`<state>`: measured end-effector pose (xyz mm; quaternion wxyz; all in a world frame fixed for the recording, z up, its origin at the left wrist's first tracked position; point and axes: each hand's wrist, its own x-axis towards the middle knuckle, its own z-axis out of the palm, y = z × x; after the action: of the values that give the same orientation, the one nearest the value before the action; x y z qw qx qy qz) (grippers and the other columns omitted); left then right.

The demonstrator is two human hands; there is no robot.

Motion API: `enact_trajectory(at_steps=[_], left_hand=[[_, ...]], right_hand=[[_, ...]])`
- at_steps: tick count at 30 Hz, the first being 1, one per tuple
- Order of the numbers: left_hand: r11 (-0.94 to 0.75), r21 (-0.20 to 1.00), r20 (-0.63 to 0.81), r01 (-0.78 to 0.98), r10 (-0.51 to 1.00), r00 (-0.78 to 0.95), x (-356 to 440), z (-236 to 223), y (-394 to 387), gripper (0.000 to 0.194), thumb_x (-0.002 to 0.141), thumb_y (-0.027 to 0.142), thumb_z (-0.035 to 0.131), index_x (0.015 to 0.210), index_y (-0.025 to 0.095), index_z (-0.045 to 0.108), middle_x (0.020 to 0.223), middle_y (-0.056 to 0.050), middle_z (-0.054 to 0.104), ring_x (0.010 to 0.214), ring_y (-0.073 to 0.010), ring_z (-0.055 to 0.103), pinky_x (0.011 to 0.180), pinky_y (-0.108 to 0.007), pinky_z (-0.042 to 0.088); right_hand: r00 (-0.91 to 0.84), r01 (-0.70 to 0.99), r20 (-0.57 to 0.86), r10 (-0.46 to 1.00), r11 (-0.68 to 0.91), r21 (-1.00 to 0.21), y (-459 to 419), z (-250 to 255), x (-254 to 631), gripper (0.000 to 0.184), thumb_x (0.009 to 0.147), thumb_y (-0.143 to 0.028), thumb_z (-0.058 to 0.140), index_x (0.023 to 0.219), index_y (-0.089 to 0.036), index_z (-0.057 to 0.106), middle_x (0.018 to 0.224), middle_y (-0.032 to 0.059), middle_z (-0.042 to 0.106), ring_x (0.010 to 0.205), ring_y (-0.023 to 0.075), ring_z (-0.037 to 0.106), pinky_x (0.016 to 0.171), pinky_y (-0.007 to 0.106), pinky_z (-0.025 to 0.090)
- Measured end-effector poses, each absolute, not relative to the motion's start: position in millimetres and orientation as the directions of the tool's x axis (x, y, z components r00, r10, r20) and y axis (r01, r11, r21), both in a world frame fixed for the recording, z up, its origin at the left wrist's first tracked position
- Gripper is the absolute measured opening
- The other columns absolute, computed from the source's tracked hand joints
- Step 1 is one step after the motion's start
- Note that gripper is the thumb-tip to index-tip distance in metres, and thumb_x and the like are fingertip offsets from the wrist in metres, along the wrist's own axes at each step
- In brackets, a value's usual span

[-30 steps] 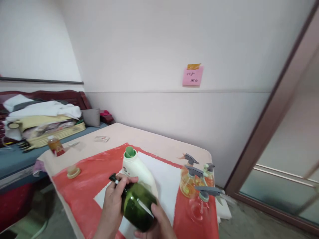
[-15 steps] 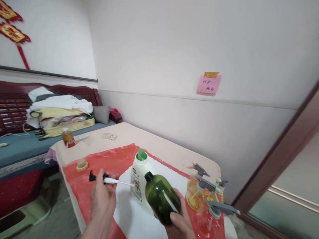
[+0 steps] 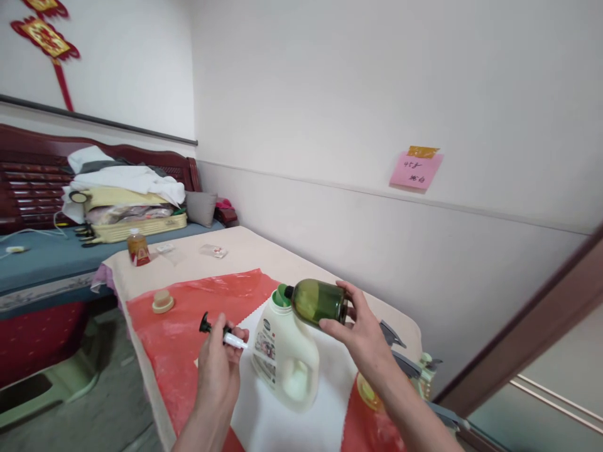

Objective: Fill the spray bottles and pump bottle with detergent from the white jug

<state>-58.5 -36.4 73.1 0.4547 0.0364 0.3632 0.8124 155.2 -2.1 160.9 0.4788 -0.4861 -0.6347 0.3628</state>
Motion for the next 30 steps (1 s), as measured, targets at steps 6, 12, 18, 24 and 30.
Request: enact_trajectory(at_steps=[6, 12, 18, 24, 30], left_hand=[[-0.307, 0.602, -0.289, -0.737, 0.777, -0.559, -60, 75, -40, 0.032, 0.074, 0.046, 0.071, 0.073, 0.018, 0.057, 0.063, 0.001, 0.058, 0.061, -0.0147, 0.06, 0.068, -0.031, 0.053], [-0.291, 0.603, -0.282, -0.743, 0.793, -0.539, -62, 78, -42, 0.033, 0.075, 0.048, 0.069, 0.071, 0.018, 0.054, 0.062, 0.002, 0.057, 0.059, -0.0144, 0.059, 0.067, -0.031, 0.052], [-0.266, 0.608, -0.301, -0.748, 0.795, -0.527, -63, 82, -43, 0.032, 0.075, 0.047, 0.068, 0.07, 0.019, 0.055, 0.06, 0.001, 0.057, 0.061, -0.015, 0.06, 0.067, -0.029, 0.051], [-0.293, 0.581, -0.297, -0.759, 0.792, -0.533, -63, 81, -44, 0.03, 0.076, 0.044, 0.069, 0.071, 0.018, 0.055, 0.06, 0.002, 0.056, 0.06, -0.0152, 0.06, 0.072, -0.033, 0.051], [-0.264, 0.57, -0.273, -0.778, 0.832, -0.483, -65, 80, -46, 0.029, 0.079, 0.045, 0.066, 0.071, 0.02, 0.056, 0.061, 0.002, 0.056, 0.063, -0.0151, 0.058, 0.072, -0.033, 0.049]], right_hand=[[-0.192, 0.577, 0.301, 0.934, 0.355, -0.735, 6, 195, 146, 0.07, 0.066, -0.044, 0.072, 0.132, -0.032, 0.048, 0.131, 0.0073, 0.053, 0.115, 0.0308, 0.053, 0.093, 0.05, 0.045], [-0.274, 0.662, 0.292, 0.916, 0.4, -0.634, 24, 227, 135, 0.07, 0.069, -0.044, 0.072, 0.131, -0.029, 0.045, 0.123, 0.0107, 0.059, 0.102, 0.0284, 0.06, 0.088, 0.048, 0.047], [-0.327, 0.726, 0.251, 0.911, 0.413, -0.551, 40, 253, 115, 0.058, 0.07, -0.046, 0.07, 0.121, -0.025, 0.051, 0.113, 0.0087, 0.063, 0.092, 0.0243, 0.062, 0.077, 0.041, 0.05], [-0.362, 0.781, 0.228, 0.904, 0.428, -0.456, 39, 271, 94, 0.058, 0.071, -0.045, 0.068, 0.124, -0.026, 0.054, 0.115, 0.0064, 0.063, 0.1, 0.0261, 0.058, 0.087, 0.041, 0.045], [-0.434, 0.794, 0.233, 0.87, 0.492, -0.356, 34, 271, 80, 0.059, 0.077, -0.045, 0.065, 0.13, -0.022, 0.052, 0.128, 0.0097, 0.056, 0.115, 0.0278, 0.051, 0.099, 0.045, 0.038]])
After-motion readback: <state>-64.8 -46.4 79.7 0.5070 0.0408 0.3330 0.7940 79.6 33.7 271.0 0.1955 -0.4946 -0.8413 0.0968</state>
